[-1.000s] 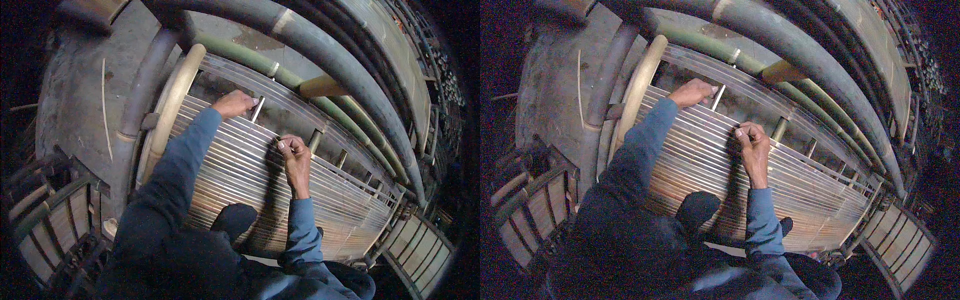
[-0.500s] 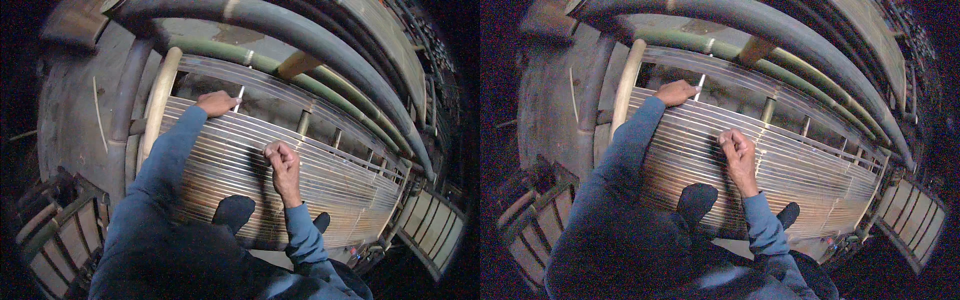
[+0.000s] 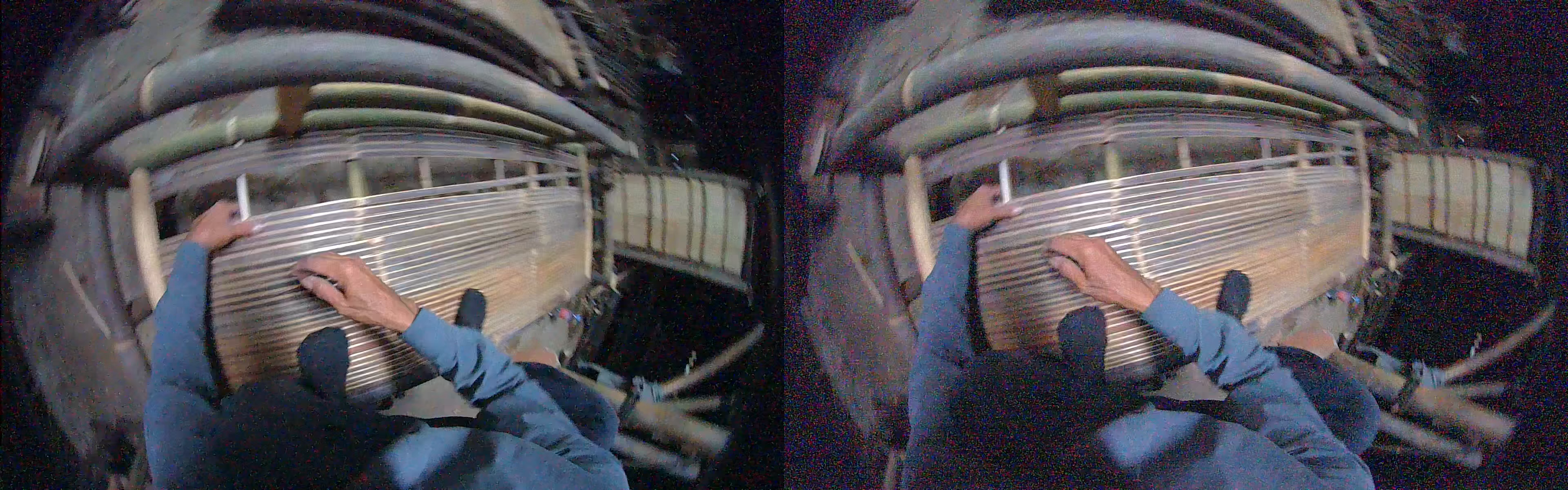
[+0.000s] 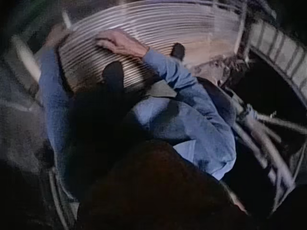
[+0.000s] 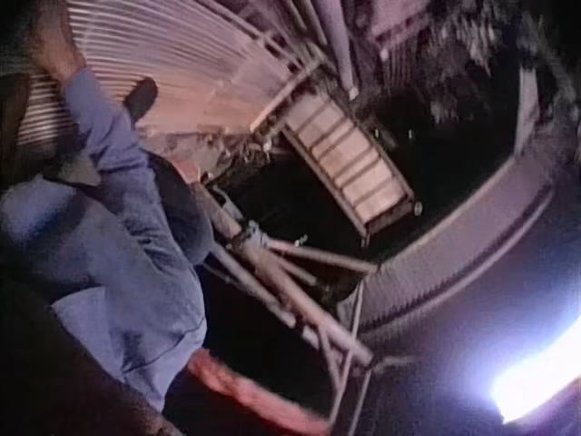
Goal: The person weaves thin bamboo strips into a mat by hand, threading a long cord through pre-arranged vertical bamboo slats.
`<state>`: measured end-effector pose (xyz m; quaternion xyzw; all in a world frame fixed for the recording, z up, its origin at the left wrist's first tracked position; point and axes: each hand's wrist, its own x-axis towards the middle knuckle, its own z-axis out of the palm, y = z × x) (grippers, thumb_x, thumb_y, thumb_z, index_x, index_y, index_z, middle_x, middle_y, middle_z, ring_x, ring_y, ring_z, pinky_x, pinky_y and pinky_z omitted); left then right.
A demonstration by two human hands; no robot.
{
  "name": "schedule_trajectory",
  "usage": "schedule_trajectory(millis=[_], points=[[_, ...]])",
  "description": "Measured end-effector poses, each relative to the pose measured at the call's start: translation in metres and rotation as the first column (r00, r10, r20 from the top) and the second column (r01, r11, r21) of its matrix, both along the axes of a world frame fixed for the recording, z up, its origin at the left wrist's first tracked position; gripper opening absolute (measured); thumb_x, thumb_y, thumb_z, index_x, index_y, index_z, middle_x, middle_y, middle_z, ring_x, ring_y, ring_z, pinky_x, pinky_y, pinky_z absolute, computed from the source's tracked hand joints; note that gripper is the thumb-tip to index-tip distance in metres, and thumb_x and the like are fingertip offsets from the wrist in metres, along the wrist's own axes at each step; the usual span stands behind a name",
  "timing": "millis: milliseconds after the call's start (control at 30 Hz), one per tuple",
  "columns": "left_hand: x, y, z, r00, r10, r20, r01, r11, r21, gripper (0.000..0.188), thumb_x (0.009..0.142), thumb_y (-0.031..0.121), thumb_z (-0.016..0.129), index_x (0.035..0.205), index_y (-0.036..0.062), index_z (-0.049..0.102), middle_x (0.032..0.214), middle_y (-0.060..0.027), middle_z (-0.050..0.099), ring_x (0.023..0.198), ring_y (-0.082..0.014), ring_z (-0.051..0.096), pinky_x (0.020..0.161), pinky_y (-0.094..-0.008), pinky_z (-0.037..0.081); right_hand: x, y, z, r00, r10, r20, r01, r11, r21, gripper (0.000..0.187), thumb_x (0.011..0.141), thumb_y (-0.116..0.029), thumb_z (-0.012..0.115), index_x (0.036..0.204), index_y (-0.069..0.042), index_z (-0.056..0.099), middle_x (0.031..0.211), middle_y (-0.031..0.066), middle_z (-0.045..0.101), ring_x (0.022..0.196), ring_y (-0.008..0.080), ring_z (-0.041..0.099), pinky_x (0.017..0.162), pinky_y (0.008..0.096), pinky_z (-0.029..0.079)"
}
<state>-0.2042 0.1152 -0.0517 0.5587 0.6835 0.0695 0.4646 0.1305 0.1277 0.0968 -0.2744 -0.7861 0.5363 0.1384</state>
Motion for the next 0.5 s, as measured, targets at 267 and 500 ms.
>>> schedule_trajectory(millis=[267,500], points=[[0.005,0.008,0.012,0.988,-0.009,0.154,0.016,0.999,-0.05,0.06,0.07,0.045,0.088,0.107,-0.0007,0.075,0.096,-0.0164,0.075,0.09,-0.0267,0.07,0.087,-0.0401,0.052,0.215,0.134,0.165,0.5,0.113,0.858,-0.438,0.888,0.139,0.036,0.096,-0.019,0.063,0.127,-0.001,0.062,0.115,0.0229,0.067,0.107,0.0409,0.065,0.095,0.0477,0.053],[0.037,0.021,0.099,0.763,-0.338,-0.551,0.382,0.923,-0.037,0.061,0.069,0.042,0.089,0.111,0.0024,0.068,0.116,-0.0205,0.065,0.111,-0.0412,0.061,0.097,-0.051,0.05,0.488,0.093,0.179,0.376,-0.53,0.76,0.242,0.848,0.472,0.027,0.092,-0.007,0.059,0.115,0.002,0.069,0.107,0.0242,0.071,0.102,0.0383,0.069,0.088,0.0442,0.054]])
